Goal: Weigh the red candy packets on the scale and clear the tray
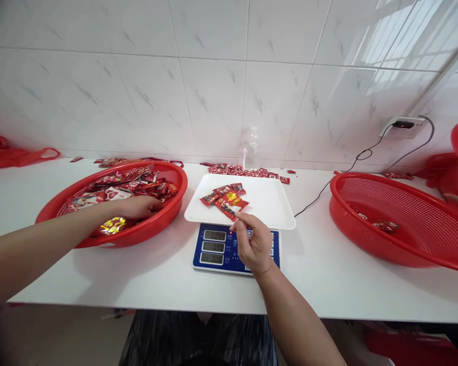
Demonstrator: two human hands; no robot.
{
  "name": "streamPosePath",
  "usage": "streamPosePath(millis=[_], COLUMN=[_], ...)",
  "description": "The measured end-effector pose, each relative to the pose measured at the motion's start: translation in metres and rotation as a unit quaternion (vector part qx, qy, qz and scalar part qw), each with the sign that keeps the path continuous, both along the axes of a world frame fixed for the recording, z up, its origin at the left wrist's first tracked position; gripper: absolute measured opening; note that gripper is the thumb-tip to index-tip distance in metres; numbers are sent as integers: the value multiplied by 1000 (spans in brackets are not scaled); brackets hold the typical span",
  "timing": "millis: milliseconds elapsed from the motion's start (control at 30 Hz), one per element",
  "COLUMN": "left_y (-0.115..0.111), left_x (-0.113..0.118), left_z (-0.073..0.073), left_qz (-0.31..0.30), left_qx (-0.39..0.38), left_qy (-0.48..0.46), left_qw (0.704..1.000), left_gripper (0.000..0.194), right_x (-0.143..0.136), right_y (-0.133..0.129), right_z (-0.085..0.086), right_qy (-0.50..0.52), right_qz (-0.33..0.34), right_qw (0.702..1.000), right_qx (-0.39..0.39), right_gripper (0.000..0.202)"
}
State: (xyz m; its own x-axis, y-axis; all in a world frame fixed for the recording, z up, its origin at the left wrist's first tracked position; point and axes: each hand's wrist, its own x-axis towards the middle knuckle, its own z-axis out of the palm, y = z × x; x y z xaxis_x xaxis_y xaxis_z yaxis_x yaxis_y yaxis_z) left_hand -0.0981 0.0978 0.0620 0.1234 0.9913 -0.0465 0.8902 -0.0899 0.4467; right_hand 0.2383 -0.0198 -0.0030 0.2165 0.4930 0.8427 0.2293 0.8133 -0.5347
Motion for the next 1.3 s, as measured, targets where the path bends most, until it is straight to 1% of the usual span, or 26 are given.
streamPosePath(millis=[100,133,200,267,333,433,533,600,700,767,800,867,967,1067,1300], left_y=[-3,-4,-5,-7,-10,-14,-9,0,18,28,33,38,43,46,49], left_x=[4,5,5,4,3,7,19,31,54,72,82,102,125,139,151], left_z=[12,16,25,32,38,44,46,45,40,37,35,31,24,16,0], left_qz=[-84,-105,-125,-113,-86,-54,-34,-31,-44,-59,-71,-101,-132,-139,-164], left_qx=[-99,-108,-90,-57,-51,-63,-28,20,88,115,116,106,100,114,128], left_qy=[27,31,34,31,13,-52,-127,-152,-154,-158,-158,-120,-27,17,61], left_qw=[991,988,987,991,995,995,991,988,983,979,978,982,986,984,976], left_gripper=[11,13,16,21,28,37,42,44,41,41,42,40,34,31,26], right_x=[0,0,0,0,0,0,-1,-2,-1,-1,-1,-1,-2,-2,-2], right_y=[0,0,-1,-1,-1,-1,-1,-1,0,1,2,2,3,3,2], right_z=[-2,-3,-4,-6,-7,-6,-5,-5,-5,-5,-6,-6,-6,-4,-5], right_qy=[-3,-4,-10,-13,-15,-15,-16,-18,-25,-27,-27,-28,-37,-43,-41], right_qz=[-5,-7,-10,-8,-5,1,3,4,3,2,2,5,7,9,29], right_qw=[1000,1000,1000,1000,1000,1000,1000,999,999,999,999,999,999,998,998], right_qx=[-1,-3,-10,-16,-19,-19,-24,-26,-28,-28,-28,-26,-29,-34,-38], right_gripper=[24,23,23,22,23,24,23,21,20,21,21,22,21,21,22])
